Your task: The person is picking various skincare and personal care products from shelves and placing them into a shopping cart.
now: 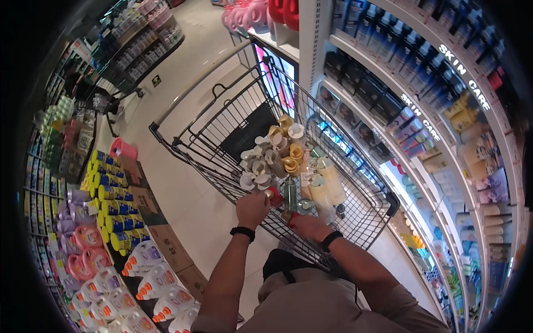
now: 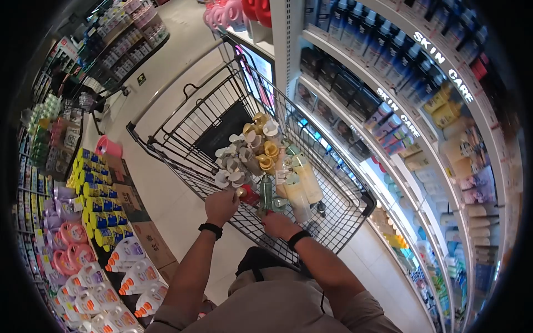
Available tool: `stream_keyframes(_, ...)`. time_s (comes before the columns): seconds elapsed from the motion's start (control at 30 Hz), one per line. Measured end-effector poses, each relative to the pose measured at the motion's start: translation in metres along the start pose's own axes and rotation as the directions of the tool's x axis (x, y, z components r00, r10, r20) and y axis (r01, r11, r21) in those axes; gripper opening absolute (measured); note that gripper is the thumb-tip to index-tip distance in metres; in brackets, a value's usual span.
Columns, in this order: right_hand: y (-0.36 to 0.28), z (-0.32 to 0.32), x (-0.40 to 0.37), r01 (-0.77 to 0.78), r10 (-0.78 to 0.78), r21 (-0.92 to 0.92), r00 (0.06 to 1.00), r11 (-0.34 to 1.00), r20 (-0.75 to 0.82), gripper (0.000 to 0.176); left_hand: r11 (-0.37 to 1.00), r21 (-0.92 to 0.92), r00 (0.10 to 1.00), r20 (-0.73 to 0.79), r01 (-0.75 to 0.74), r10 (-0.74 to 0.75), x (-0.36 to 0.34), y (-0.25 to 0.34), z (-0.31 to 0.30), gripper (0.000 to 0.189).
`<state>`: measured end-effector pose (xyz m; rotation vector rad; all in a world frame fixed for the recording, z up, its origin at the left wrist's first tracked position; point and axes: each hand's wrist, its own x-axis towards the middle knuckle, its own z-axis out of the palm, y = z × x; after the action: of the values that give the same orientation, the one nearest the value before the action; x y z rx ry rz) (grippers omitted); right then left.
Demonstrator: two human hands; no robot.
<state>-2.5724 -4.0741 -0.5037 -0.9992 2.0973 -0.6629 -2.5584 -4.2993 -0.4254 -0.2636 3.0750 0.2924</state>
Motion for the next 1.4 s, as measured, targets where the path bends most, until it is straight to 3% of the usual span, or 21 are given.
stream_keyframes(0.13, 0.019, 0.026, 0.024, 0.027, -0.022, -0.059, 0.997, 0.998, 0.078, 0.019, 0.998, 0.057, 0.993, 0.111, 0.034, -0.040, 0.008, 0.012, 0.001, 0.024)
stream_keyframes(0.2, 0.036, 0.047, 0.044, 0.029, -0.064, -0.200, 0.984, 0.979, -0.169, 0.018, 0.996, 0.082, 0.998, 0.057, 0.033, -0.038, 0.014, 0.018, -0.001, 0.021)
stream_keyframes(0.27, 0.041, 0.031, 0.059, 0.055, -0.101, -0.273, 0.983, 0.960, -0.154, 0.018, 0.998, 0.056, 1.000, -0.025, 0.009, -0.008, 0.022, 0.022, 0.011, 0.018)
stream_keyframes(0.33, 0.063, 0.071, 0.096, 0.125, -0.231, -0.323, 0.921, 0.938, -0.313, 0.021, 0.994, 0.109, 1.000, -0.019, 0.019, -0.017, 0.033, 0.022, 0.013, 0.018)
stream_keyframes(0.4, 0.070, 0.081, 0.091, 0.110, -0.380, -0.662, 0.882, 0.741, -0.279, 0.023, 0.995, 0.104, 1.000, -0.015, -0.004, 0.006, 0.033, 0.029, 0.020, 0.019)
stream_keyframes(0.43, 0.069, 0.086, 0.098, 0.125, -0.286, -0.657, 0.948, 0.744, -0.143, 0.025, 0.990, 0.141, 1.000, -0.027, 0.002, 0.002, 0.036, 0.026, 0.017, 0.020)
stream_keyframes(0.47, 0.069, 0.091, 0.103, 0.107, -0.280, -0.663, 0.947, 0.741, -0.160, 0.025, 0.990, 0.141, 0.999, -0.039, -0.014, 0.020, 0.039, 0.025, 0.015, 0.020)
stream_keyframes(0.53, 0.068, 0.095, 0.110, -0.035, -0.011, -0.520, 0.996, 0.854, -0.085, 0.021, 0.993, 0.114, 1.000, -0.024, -0.001, 0.004, 0.040, 0.026, 0.014, 0.021)
stream_keyframes(0.67, 0.063, 0.096, 0.121, -0.014, -0.005, -0.664, 1.000, 0.748, -0.026, 0.019, 0.997, 0.077, 1.000, -0.019, -0.009, 0.011, 0.041, 0.025, 0.011, 0.020)
stream_keyframes(0.77, 0.067, 0.105, 0.129, -0.156, 0.102, -0.607, 0.987, 0.779, -0.122, 0.018, 0.998, 0.059, 0.999, -0.037, -0.035, 0.037, 0.041, 0.019, 0.016, 0.021)
stream_keyframes(0.83, 0.060, 0.098, 0.130, -0.407, 0.398, -0.153, 0.913, 0.901, -0.087, 0.017, 0.997, 0.066, 0.998, -0.038, -0.050, 0.053, 0.036, 0.014, 0.014, 0.021)
stream_keyframes(0.87, 0.054, 0.086, 0.120, -0.412, 0.402, -0.145, 0.911, 0.900, -0.091, 0.017, 0.995, 0.076, 0.997, -0.043, -0.065, 0.069, 0.038, 0.015, 0.014, 0.021)
stream_keyframes(0.93, 0.043, 0.050, 0.077, -0.186, 0.184, -0.620, 0.981, 0.762, -0.068, 0.012, 0.992, 0.088, 0.994, -0.045, -0.092, 0.096, 0.038, 0.013, 0.015, 0.021)
stream_keyframes(0.97, 0.039, 0.036, 0.061, -0.196, 0.191, -0.615, 0.979, 0.764, -0.075, 0.012, 0.992, 0.090, 0.996, -0.028, -0.085, 0.088, 0.038, 0.013, 0.016, 0.022)
stream_keyframes(1.07, 0.045, 0.015, 0.023, -0.230, 0.267, -0.482, 0.964, 0.845, 0.009, 0.011, 0.990, 0.118, 0.997, -0.022, -0.074, 0.077, 0.036, 0.017, 0.008, 0.023)
stream_keyframes(1.13, 0.064, 0.017, 0.001, -0.276, 0.227, -0.514, 0.961, 0.812, -0.158, 0.008, 0.990, 0.123, 0.996, -0.037, -0.071, 0.076, 0.034, 0.013, 0.012, 0.023)
stream_keyframes(1.17, 0.061, 0.012, -0.018, -0.271, 0.220, -0.513, 0.962, 0.814, -0.159, 0.008, 0.988, 0.131, 0.996, -0.027, -0.080, 0.084, 0.026, 0.012, 0.010, 0.022)
stream_keyframes(1.23, 0.056, -0.003, -0.051, -0.358, 0.276, -0.246, 0.910, 0.901, -0.310, 0.012, 0.988, 0.131, 0.996, -0.027, -0.085, 0.090, 0.018, 0.009, 0.008, 0.021)
stream_keyframes(1.3, 0.063, -0.033, -0.066, -0.495, 0.493, -0.081, 0.869, 0.865, -0.042, 0.016, 0.987, 0.130, 0.995, -0.028, -0.091, 0.095, 0.016, 0.007, 0.008, 0.020)
stream_keyframes(1.33, 0.072, -0.040, -0.071, -0.562, 0.561, 0.015, 0.823, 0.827, -0.096, 0.023, 0.988, 0.105, 0.993, -0.035, -0.113, 0.117, 0.022, 0.008, 0.008, 0.019)
stream_keyframes(1.4, 0.086, -0.055, -0.085, -0.597, 0.589, -0.042, 0.799, 0.801, -0.122, 0.030, 0.988, 0.086, 0.990, -0.038, -0.130, 0.134, 0.025, 0.011, 0.005, 0.018)
